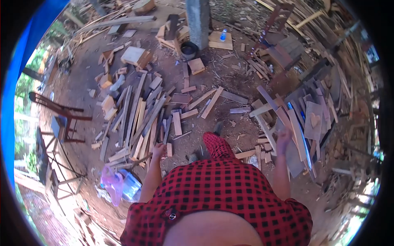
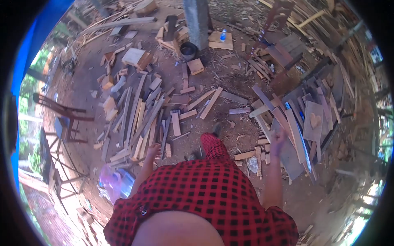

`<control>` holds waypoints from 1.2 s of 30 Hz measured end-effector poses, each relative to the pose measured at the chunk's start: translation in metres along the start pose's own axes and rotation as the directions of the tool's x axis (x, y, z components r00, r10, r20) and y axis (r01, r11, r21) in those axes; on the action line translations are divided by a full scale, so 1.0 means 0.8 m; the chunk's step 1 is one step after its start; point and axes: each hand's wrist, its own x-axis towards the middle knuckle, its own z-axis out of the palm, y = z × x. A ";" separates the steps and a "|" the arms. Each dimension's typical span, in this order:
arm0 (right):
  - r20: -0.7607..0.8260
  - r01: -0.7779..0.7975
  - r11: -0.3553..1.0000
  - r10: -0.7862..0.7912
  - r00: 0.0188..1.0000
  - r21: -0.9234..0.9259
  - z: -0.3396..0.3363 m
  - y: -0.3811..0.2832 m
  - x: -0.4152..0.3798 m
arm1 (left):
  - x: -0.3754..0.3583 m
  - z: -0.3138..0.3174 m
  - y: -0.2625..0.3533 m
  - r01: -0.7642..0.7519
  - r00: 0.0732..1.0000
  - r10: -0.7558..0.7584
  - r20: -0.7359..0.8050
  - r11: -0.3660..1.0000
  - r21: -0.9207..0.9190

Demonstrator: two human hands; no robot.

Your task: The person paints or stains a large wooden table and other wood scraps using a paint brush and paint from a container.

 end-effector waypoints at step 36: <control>-0.584 -0.853 0.459 0.631 0.510 -0.248 0.077 0.121 0.224 | 0.403 0.451 0.533 -0.363 0.869 -0.029 0.493 0.641 0.676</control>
